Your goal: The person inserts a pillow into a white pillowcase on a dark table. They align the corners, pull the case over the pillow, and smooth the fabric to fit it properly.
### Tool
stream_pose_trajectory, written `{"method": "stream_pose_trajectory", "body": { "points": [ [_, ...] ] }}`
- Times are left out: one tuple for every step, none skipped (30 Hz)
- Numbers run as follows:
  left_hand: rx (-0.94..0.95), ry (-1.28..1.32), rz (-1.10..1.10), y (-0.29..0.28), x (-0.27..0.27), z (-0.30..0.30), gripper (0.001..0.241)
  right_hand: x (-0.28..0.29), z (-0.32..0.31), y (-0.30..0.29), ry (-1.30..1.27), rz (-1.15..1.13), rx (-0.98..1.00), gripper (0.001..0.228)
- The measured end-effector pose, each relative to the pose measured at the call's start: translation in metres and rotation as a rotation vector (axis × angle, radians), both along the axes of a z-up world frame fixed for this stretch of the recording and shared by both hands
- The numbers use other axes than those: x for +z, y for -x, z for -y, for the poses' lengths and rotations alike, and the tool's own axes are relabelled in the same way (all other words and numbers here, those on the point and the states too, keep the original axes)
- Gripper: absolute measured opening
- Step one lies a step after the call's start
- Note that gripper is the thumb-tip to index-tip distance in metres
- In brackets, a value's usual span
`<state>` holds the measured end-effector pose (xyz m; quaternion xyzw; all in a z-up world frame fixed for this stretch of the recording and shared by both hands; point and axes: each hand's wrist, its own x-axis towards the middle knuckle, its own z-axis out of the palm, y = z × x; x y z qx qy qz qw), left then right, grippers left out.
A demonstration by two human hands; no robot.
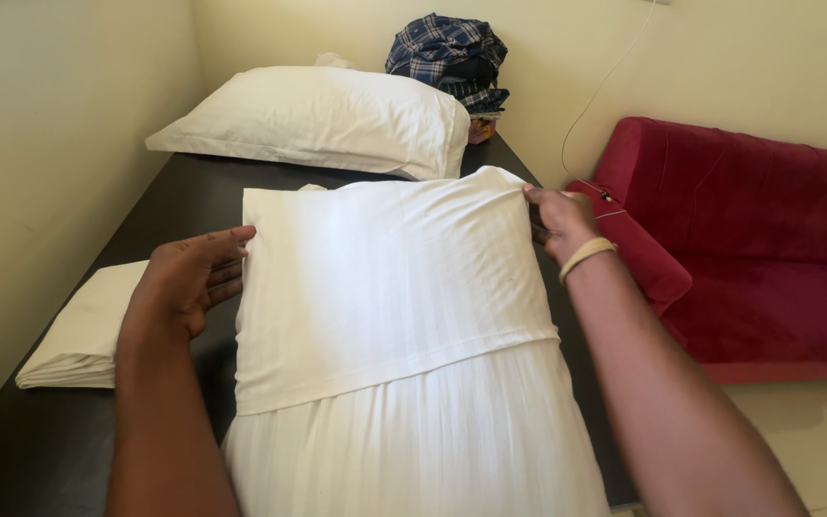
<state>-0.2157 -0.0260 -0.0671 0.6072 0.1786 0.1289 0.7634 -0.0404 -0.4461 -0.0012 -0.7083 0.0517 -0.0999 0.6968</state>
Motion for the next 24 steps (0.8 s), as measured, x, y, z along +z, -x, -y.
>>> {"method": "stream_pose_trajectory", "body": {
  "points": [
    [-0.013, 0.012, 0.031, -0.002, -0.004, -0.001, 0.027, -0.004, 0.0, -0.008, -0.044, 0.011, -0.007, 0.018],
    [-0.014, 0.013, 0.027, 0.0, -0.003, 0.002, 0.027, -0.003, -0.004, -0.011, -0.044, 0.008, -0.008, 0.018],
    [-0.004, -0.002, 0.04, 0.002, -0.002, 0.004, 0.026, -0.002, -0.009, -0.015, -0.043, 0.012, -0.043, 0.02],
    [0.007, -0.016, 0.054, 0.004, 0.0, 0.005, 0.026, -0.001, -0.016, -0.019, -0.042, 0.015, -0.078, 0.022],
    [0.011, -0.016, 0.052, 0.004, -0.001, 0.005, 0.026, 0.0, -0.02, -0.023, -0.042, 0.013, -0.074, 0.022],
    [0.016, -0.027, 0.053, 0.003, -0.001, 0.005, 0.025, 0.001, -0.024, -0.027, -0.078, 0.016, -0.087, 0.023],
    [0.022, -0.037, 0.055, 0.003, -0.002, 0.004, 0.025, 0.003, -0.028, -0.031, -0.114, 0.019, -0.101, 0.024],
    [0.026, -0.038, 0.054, 0.004, 0.001, 0.005, 0.025, 0.004, -0.032, -0.034, -0.114, 0.017, -0.097, 0.024],
    [0.027, -0.045, 0.048, 0.005, 0.003, 0.006, 0.025, 0.006, -0.034, -0.038, -0.117, 0.014, -0.112, 0.027],
    [0.027, -0.051, 0.042, 0.005, 0.005, 0.007, 0.025, 0.008, -0.037, -0.042, -0.119, 0.011, -0.127, 0.029],
    [0.029, -0.049, 0.04, 0.005, 0.005, 0.008, 0.025, 0.01, -0.038, -0.043, -0.117, 0.009, -0.125, 0.029],
    [0.026, -0.058, 0.04, 0.004, 0.005, 0.009, 0.025, 0.012, -0.04, -0.044, -0.104, 0.004, -0.139, 0.032],
    [0.024, -0.068, 0.041, 0.004, 0.005, 0.009, 0.024, 0.013, -0.042, -0.046, -0.092, -0.002, -0.152, 0.034],
    [0.027, -0.066, 0.039, 0.003, 0.005, 0.009, 0.024, 0.015, -0.044, -0.045, -0.09, -0.003, -0.149, 0.034],
    [0.017, -0.075, 0.039, 0.003, 0.004, 0.009, 0.024, 0.017, -0.046, -0.044, -0.07, 0.004, -0.17, 0.035],
    [0.007, -0.084, 0.039, 0.002, 0.004, 0.009, 0.024, 0.019, -0.047, -0.043, -0.049, 0.012, -0.19, 0.037],
    [0.007, -0.084, 0.039, 0.002, 0.005, 0.01, 0.024, 0.02, -0.047, -0.043, -0.049, 0.011, -0.19, 0.037],
    [-0.004, -0.087, 0.039, 0.002, 0.005, 0.01, 0.024, 0.022, -0.047, -0.043, -0.022, 0.01, -0.211, 0.037],
    [-0.015, -0.09, 0.039, 0.002, 0.005, 0.011, 0.024, 0.025, -0.048, -0.043, 0.006, 0.009, -0.232, 0.036],
    [-0.015, -0.087, 0.038, 0.003, 0.006, 0.011, 0.024, 0.026, -0.048, -0.042, 0.008, 0.009, -0.232, 0.036],
    [-0.019, -0.092, 0.044, 0.005, 0.008, 0.011, 0.024, 0.029, -0.049, -0.043, 0.014, 0.015, -0.233, 0.035],
    [-0.024, -0.098, 0.049, 0.006, 0.01, 0.011, 0.024, 0.032, -0.05, -0.043, 0.02, 0.021, -0.234, 0.033],
    [-0.023, -0.096, 0.05, 0.007, 0.011, 0.012, 0.024, 0.034, -0.05, -0.043, 0.022, 0.022, -0.233, 0.033],
    [-0.023, -0.096, 0.05, 0.007, 0.011, 0.012, 0.024, 0.037, -0.05, -0.043, 0.023, 0.035, -0.223, 0.032]
  ]
}}
